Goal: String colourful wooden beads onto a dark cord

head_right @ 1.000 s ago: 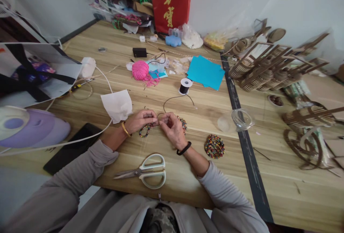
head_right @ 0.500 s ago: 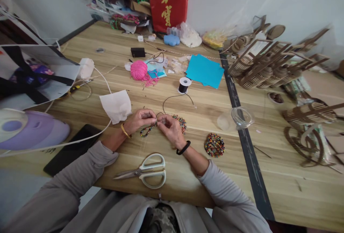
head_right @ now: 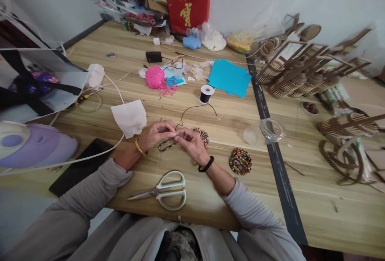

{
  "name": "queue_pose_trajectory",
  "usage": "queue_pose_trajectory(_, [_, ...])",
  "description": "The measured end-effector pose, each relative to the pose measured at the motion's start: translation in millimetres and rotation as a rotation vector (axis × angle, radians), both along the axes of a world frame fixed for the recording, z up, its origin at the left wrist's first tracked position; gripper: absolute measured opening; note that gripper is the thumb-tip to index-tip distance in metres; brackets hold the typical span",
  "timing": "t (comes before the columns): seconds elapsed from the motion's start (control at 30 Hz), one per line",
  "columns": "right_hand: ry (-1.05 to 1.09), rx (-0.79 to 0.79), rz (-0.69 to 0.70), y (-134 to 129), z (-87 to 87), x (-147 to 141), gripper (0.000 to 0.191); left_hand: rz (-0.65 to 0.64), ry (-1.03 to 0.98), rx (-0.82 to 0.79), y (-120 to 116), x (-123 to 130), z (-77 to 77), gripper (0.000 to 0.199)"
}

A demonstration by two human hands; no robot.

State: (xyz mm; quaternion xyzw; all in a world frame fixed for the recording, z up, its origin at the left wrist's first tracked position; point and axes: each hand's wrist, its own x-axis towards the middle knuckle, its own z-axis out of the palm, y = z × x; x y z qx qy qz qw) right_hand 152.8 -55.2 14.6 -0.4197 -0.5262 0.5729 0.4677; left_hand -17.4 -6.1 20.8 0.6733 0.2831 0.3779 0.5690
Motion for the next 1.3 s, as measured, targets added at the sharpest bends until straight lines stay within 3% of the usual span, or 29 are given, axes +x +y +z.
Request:
queue_pose_trajectory(0.3, [-0.024,-0.045,0.081,3.2,7.1,4.3,0.026,0.014,-0.005,-0.057,-1.8,0.8,4.1,0.019])
queue_pose_trajectory(0.7, [0.254,-0.228,0.153,5.2,-3.2,3.9,0.019,-0.005,-0.003,-0.014,-1.9,1.4,-0.9,0.02])
queue_pose_trajectory(1.07, [0.101,-0.131,0.214,2.9,2.5,5.2,0.016,-0.003,0.009,0.058,-3.3,1.2,3.5,0.019])
queue_pose_trajectory(1.3, [0.016,-0.144,0.201,3.5,1.6,4.9,0.022,0.099,0.009,-0.074,0.8,1.0,-0.1,0.021])
